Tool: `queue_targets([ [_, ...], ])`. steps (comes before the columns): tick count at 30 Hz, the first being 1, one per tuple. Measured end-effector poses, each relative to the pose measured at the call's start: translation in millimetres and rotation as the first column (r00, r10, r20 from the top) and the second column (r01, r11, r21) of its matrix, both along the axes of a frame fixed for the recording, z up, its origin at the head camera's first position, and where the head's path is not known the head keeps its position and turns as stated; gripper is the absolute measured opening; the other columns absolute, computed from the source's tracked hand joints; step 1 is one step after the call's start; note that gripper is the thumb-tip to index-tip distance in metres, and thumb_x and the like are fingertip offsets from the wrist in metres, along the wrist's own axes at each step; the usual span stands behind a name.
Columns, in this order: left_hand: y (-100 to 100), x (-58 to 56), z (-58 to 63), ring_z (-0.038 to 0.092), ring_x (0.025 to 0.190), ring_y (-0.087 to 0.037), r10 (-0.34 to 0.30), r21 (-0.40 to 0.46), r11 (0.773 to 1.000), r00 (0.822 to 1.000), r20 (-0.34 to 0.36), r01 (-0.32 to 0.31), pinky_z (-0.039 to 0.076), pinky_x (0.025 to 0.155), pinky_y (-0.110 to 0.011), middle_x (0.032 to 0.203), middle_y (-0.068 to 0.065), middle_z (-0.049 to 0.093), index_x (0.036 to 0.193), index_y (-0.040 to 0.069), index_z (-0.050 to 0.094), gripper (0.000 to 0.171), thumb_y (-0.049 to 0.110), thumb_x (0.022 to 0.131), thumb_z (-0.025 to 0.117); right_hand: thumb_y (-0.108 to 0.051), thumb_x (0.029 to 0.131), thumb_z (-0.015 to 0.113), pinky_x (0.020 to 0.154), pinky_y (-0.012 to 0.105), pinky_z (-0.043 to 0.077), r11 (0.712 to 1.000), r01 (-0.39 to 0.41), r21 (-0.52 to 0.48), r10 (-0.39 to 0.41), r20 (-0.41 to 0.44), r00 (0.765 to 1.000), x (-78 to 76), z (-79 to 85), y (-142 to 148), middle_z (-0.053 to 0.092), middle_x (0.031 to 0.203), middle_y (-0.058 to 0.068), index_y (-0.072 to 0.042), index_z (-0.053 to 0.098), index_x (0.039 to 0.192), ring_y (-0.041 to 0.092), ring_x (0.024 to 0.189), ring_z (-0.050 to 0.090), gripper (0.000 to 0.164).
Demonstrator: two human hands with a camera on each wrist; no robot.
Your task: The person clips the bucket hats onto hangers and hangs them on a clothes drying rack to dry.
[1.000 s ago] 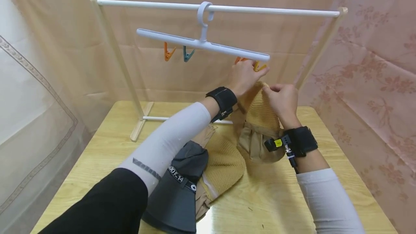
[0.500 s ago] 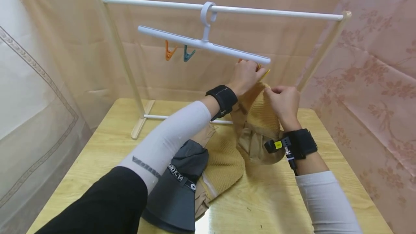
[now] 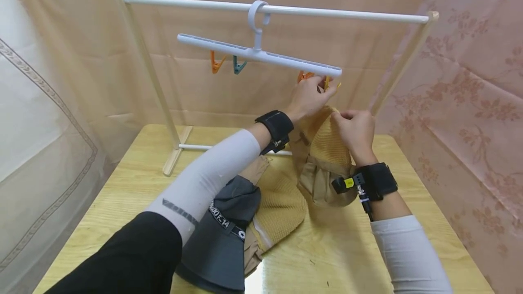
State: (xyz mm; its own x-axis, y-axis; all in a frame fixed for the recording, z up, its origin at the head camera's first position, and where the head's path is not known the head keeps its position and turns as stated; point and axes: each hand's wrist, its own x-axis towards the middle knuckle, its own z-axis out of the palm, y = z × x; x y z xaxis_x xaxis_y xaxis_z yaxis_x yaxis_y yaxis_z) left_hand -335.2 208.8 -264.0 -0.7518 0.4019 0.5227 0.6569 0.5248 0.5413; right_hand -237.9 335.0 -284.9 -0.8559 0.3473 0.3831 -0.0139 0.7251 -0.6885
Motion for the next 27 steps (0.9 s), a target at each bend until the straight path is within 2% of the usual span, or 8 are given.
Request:
queue_targets([
  [4,2.4,3.5,-0.5,0.046,0.063,-0.006,-0.020,-0.009,1.000,1.000,0.006,0.020,0.030,0.057,-0.016,0.074,0.007,0.049,0.094,0.020,0.053,0.037,0.057,0.091,0.059,-0.036,0.092,0.065,0.052,0.017,0.040,1.000,0.002,-0.008,-0.002,0.003,1.000,1.3,0.6,0.8,0.055,0.060,-0.024,0.004,0.075,0.101,-0.004,0.058,0.049,0.042],
  [7,5.3,7.9,-0.2,0.046,0.062,-0.006,0.028,-0.009,1.000,0.999,-0.029,-0.029,0.032,0.056,-0.017,0.072,0.007,0.049,0.102,0.020,0.058,0.040,0.058,0.090,0.058,-0.035,0.091,0.066,0.053,0.017,0.040,1.000,0.010,-0.005,-0.010,-0.006,1.000,3.0,0.5,0.3,0.058,0.063,-0.019,0.004,0.076,0.100,-0.003,0.058,0.049,0.041],
  [10,7.4,12.0,1.6,0.049,0.060,-0.005,0.085,-0.015,0.996,0.994,-0.062,-0.086,0.035,0.054,-0.017,0.070,0.008,0.052,0.102,0.019,0.063,0.039,0.056,0.092,0.057,-0.035,0.091,0.067,0.052,0.017,0.040,1.000,0.015,-0.006,-0.015,-0.015,1.000,4.7,0.6,-0.2,0.057,0.063,-0.020,0.004,0.076,0.099,-0.003,0.057,0.049,0.041],
  [12,8.2,13.4,3.2,0.048,0.058,-0.005,0.110,-0.022,0.993,0.990,-0.091,-0.112,0.033,0.052,-0.017,0.068,0.008,0.052,0.097,0.017,0.064,0.037,0.053,0.094,0.057,-0.035,0.090,0.067,0.052,0.016,0.040,1.000,0.021,-0.012,-0.021,-0.020,1.000,5.8,1.3,-0.3,0.056,0.062,-0.020,0.004,0.076,0.098,-0.004,0.058,0.049,0.041],
  [15,8.0,13.0,5.6,0.043,0.052,-0.006,0.127,-0.021,0.991,0.984,-0.128,-0.130,0.025,0.048,-0.017,0.062,0.008,0.047,0.082,0.017,0.062,0.037,0.051,0.095,0.057,-0.034,0.090,0.067,0.052,0.015,0.040,0.999,0.030,-0.011,-0.031,-0.032,0.999,6.7,2.5,-1.1,0.059,0.064,-0.017,0.005,0.076,0.098,-0.004,0.057,0.048,0.040],
  [19,4.7,10.4,8.2,0.035,0.048,-0.007,0.124,-0.006,0.992,0.983,-0.134,-0.126,0.015,0.047,-0.018,0.056,0.007,0.037,0.065,0.017,0.049,0.045,0.048,0.097,0.054,-0.032,0.090,0.068,0.050,0.014,0.038,0.998,0.061,0.005,-0.061,-0.091,0.994,5.8,1.8,-5.7,0.068,0.069,-0.001,0.005,0.077,0.094,-0.007,0.053,0.046,0.038],
  [24,-0.1,9.0,9.8,0.036,0.049,-0.009,0.152,-0.017,0.988,0.982,-0.115,-0.155,0.016,0.046,-0.019,0.055,0.007,0.036,0.059,0.019,0.043,0.048,0.044,0.099,0.051,-0.023,0.090,0.067,0.050,0.013,0.033,0.994,0.087,0.069,-0.071,-0.212,0.975,2.7,-4.8,-15.5,0.072,0.076,0.023,0.005,0.077,0.084,-0.014,0.048,0.037,0.031],
  [27,-1.8,9.7,10.4,0.037,0.048,-0.009,0.196,-0.037,0.978,0.970,-0.140,-0.203,0.017,0.044,-0.020,0.055,0.008,0.036,0.058,0.020,0.043,0.048,0.042,0.100,0.049,-0.019,0.090,0.065,0.049,0.011,0.029,0.986,0.078,0.144,-0.037,-0.269,0.962,-1.0,-10.6,-22.0,0.071,0.071,0.024,0.006,0.077,0.079,-0.018,0.046,0.031,0.029],
])
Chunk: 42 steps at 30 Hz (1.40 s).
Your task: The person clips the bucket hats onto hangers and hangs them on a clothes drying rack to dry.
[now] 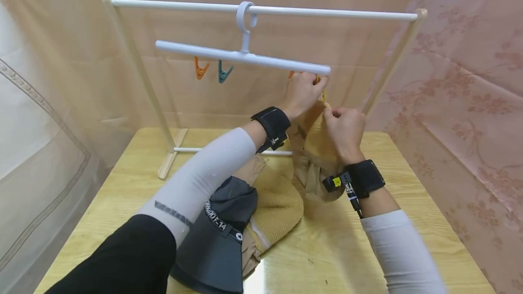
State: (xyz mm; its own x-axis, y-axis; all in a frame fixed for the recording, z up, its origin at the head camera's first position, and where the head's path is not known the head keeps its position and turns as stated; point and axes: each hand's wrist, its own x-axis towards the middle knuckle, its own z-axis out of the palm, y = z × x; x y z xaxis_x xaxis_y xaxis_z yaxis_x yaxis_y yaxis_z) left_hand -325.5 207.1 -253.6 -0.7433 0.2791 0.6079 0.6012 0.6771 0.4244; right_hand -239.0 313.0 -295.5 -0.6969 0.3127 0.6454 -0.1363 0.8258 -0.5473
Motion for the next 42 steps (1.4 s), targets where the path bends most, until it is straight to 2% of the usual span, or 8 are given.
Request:
queue_targets([
  [5,0.3,2.7,0.5,0.037,0.045,-0.009,0.039,-0.043,0.998,0.998,-0.047,-0.041,0.017,0.039,-0.021,0.053,0.008,0.034,0.057,0.021,0.041,0.048,0.041,0.100,0.050,-0.012,0.088,0.063,0.047,0.009,0.023,0.997,-0.002,0.079,0.011,-0.107,0.994,-6.7,-5.9,-8.2,0.068,0.061,0.023,0.008,0.076,0.073,-0.013,0.046,0.032,0.028],
  [12,-0.8,-0.7,-1.0,0.040,0.048,-0.011,0.079,-0.078,0.994,0.996,-0.051,-0.083,0.018,0.040,-0.023,0.053,0.007,0.033,0.056,0.021,0.039,0.050,0.042,0.100,0.051,-0.010,0.086,0.063,0.050,0.010,0.023,0.996,0.009,0.086,0.006,-0.176,0.984,-14.2,-7.4,-17.3,0.068,0.062,0.022,0.008,0.075,0.070,0.023,0.050,0.055,0.027],
  [20,-2.0,-0.1,-3.0,0.056,0.059,-0.015,0.058,-0.029,0.998,0.998,-0.028,-0.059,0.023,0.042,-0.024,0.056,0.006,0.044,0.056,0.020,0.044,0.050,0.044,0.098,0.054,-0.006,0.086,0.058,0.050,0.028,0.027,0.992,0.024,0.124,0.010,-0.267,0.964,-23.1,-8.9,-27.7,0.059,0.051,0.020,0.008,0.067,0.057,0.016,0.046,0.039,0.034],
  [23,-1.0,-0.2,-3.6,0.051,0.053,-0.013,0.054,-0.016,0.998,0.998,-0.019,-0.054,0.021,0.042,-0.022,0.054,0.006,0.040,0.056,0.019,0.043,0.052,0.047,0.098,0.054,-0.007,0.086,0.059,0.050,0.023,0.027,0.997,0.031,0.076,-0.009,-0.281,0.960,-22.2,-7.6,-26.1,0.062,0.052,0.021,0.008,0.069,0.058,0.006,0.045,0.038,0.034],
  [27,-1.1,-1.1,-3.0,0.040,0.045,-0.010,0.019,0.023,1.000,1.000,0.022,-0.019,0.018,0.042,-0.019,0.052,0.006,0.034,0.056,0.017,0.044,0.053,0.050,0.097,0.054,-0.011,0.087,0.063,0.049,0.010,0.024,1.000,0.018,0.006,-0.016,-0.260,0.966,-18.6,-4.7,-22.4,0.066,0.059,0.022,0.008,0.073,0.064,-0.010,0.047,0.033,0.031],
  [32,-2.0,-3.4,-2.5,0.038,0.045,-0.010,0.006,0.040,0.999,0.997,0.078,-0.009,0.015,0.043,-0.019,0.052,0.006,0.034,0.057,0.018,0.047,0.052,0.054,0.094,0.057,-0.012,0.088,0.065,0.049,0.008,0.024,1.000,-0.016,0.026,0.021,-0.219,0.976,-16.0,-3.0,-21.3,0.067,0.060,0.023,0.008,0.074,0.068,-0.008,0.047,0.037,0.030],
  [39,-9.0,-5.0,-4.8,0.036,0.044,-0.009,-0.006,0.078,0.997,0.993,0.120,-0.003,0.016,0.042,-0.018,0.052,0.006,0.032,0.058,0.016,0.047,0.053,0.055,0.092,0.058,-0.011,0.088,0.063,0.054,0.024,0.032,0.993,-0.045,0.109,0.061,-0.144,0.988,-18.4,-2.0,-23.9,0.068,0.063,0.024,0.010,0.074,0.072,0.035,0.053,0.061,0.028],
  [42,-10.7,-5.5,-5.8,0.036,0.044,-0.009,-0.008,0.073,0.997,0.992,0.126,-0.001,0.015,0.043,-0.018,0.052,0.006,0.032,0.057,0.017,0.048,0.053,0.056,0.091,0.059,-0.012,0.089,0.063,0.054,0.022,0.032,0.995,-0.053,0.084,0.061,-0.098,0.993,-17.9,-1.6,-24.1,0.069,0.067,0.025,0.010,0.075,0.076,0.037,0.057,0.062,0.028],
])
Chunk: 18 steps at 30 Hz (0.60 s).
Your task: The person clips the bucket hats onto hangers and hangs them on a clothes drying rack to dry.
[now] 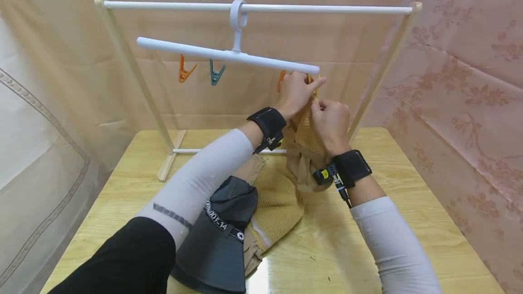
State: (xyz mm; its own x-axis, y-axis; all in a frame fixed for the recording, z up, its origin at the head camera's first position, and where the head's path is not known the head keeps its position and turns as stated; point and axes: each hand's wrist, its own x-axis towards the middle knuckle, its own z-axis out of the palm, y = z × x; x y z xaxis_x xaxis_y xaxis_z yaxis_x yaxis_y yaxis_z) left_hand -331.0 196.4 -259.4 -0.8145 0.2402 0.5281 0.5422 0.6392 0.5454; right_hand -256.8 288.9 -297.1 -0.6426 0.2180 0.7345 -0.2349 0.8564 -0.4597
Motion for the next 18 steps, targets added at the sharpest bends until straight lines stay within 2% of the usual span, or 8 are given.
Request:
queue_targets([
  [3,-0.3,-0.8,-1.4,0.033,0.045,-0.009,-0.002,-0.014,1.000,1.000,-0.004,0.002,0.013,0.044,-0.019,0.053,0.006,0.032,0.057,0.017,0.048,0.053,0.058,0.090,0.060,-0.012,0.090,0.063,0.054,0.013,0.028,1.000,0.006,-0.029,-0.005,0.035,0.999,0.4,0.2,0.6,0.070,0.070,0.025,0.009,0.075,0.078,0.036,0.060,0.063,0.027],
  [5,-0.2,-1.5,-2.4,0.032,0.045,-0.009,0.004,-0.025,1.000,1.000,-0.014,-0.005,0.012,0.045,-0.019,0.053,0.006,0.031,0.058,0.017,0.047,0.053,0.058,0.089,0.060,-0.013,0.090,0.063,0.055,0.012,0.028,0.999,0.006,-0.031,-0.004,0.052,0.999,0.5,0.3,0.8,0.070,0.071,0.024,0.009,0.076,0.080,0.036,0.062,0.064,0.027],
  [13,-2.7,-3.7,-5.9,0.031,0.046,-0.010,0.012,-0.047,0.999,1.000,-0.028,-0.013,0.012,0.047,-0.020,0.054,0.006,0.032,0.059,0.017,0.048,0.052,0.058,0.090,0.059,-0.018,0.093,0.061,0.061,0.032,0.041,1.000,-0.019,-0.024,0.022,0.141,0.990,0.6,0.8,0.1,0.071,0.074,0.024,0.008,0.076,0.086,0.038,0.066,0.066,0.030],
  [18,-3.5,-3.1,-8.4,0.031,0.047,-0.010,0.021,-0.059,0.998,0.999,-0.037,-0.024,0.012,0.047,-0.020,0.055,0.006,0.032,0.061,0.017,0.048,0.052,0.060,0.089,0.058,-0.022,0.094,0.060,0.060,0.027,0.041,0.999,-0.027,-0.035,0.033,0.190,0.981,2.4,1.0,1.6,0.072,0.077,0.023,0.006,0.077,0.089,0.035,0.068,0.067,0.033],
])
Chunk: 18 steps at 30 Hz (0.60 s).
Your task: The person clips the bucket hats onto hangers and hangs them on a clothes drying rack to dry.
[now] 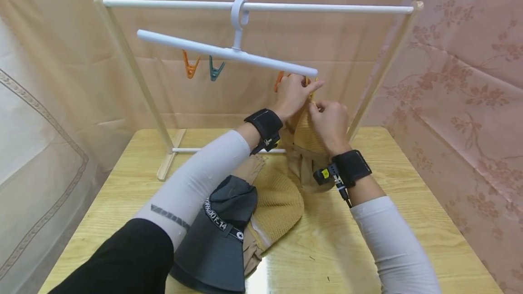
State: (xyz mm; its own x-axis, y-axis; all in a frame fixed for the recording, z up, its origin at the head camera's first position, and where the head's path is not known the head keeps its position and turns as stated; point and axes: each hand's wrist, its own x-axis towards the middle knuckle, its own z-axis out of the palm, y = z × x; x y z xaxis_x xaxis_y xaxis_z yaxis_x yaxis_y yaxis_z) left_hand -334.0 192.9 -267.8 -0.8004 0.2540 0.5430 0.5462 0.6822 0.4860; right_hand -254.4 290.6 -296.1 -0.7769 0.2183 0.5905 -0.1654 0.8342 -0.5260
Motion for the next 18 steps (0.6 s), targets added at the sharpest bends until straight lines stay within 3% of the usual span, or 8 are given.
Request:
queue_targets([
  [4,-0.6,0.6,-2.9,0.031,0.048,-0.010,0.020,-0.042,0.999,0.999,-0.031,-0.022,0.012,0.048,-0.021,0.056,0.006,0.033,0.062,0.018,0.048,0.051,0.061,0.090,0.057,-0.026,0.094,0.061,0.053,0.019,0.036,1.000,-0.002,-0.018,0.003,0.042,0.999,1.7,-1.8,3.3,0.072,0.078,0.022,0.004,0.077,0.091,0.020,0.059,0.059,0.034],
  [8,-2.2,0.6,-6.8,0.038,0.051,-0.009,-0.001,-0.065,0.998,1.000,-0.026,-0.001,0.018,0.048,-0.020,0.058,0.006,0.038,0.067,0.018,0.052,0.047,0.058,0.091,0.057,-0.026,0.093,0.063,0.047,0.017,0.031,1.000,0.016,-0.024,-0.016,0.038,0.999,1.9,-5.6,9.0,0.071,0.074,0.021,0.004,0.077,0.090,0.005,0.054,0.046,0.033],
  [18,-9.3,-1.6,-11.4,0.063,0.070,-0.011,-0.078,-0.071,0.994,0.997,0.009,0.078,0.039,0.057,-0.021,0.079,0.006,0.069,0.081,0.018,0.065,0.039,0.054,0.093,0.057,-0.029,0.091,0.066,0.049,0.020,0.032,0.998,0.055,0.011,-0.055,0.028,0.998,0.3,-15.3,17.1,0.072,0.076,0.020,0.001,0.078,0.094,0.011,0.053,0.050,0.032],
])
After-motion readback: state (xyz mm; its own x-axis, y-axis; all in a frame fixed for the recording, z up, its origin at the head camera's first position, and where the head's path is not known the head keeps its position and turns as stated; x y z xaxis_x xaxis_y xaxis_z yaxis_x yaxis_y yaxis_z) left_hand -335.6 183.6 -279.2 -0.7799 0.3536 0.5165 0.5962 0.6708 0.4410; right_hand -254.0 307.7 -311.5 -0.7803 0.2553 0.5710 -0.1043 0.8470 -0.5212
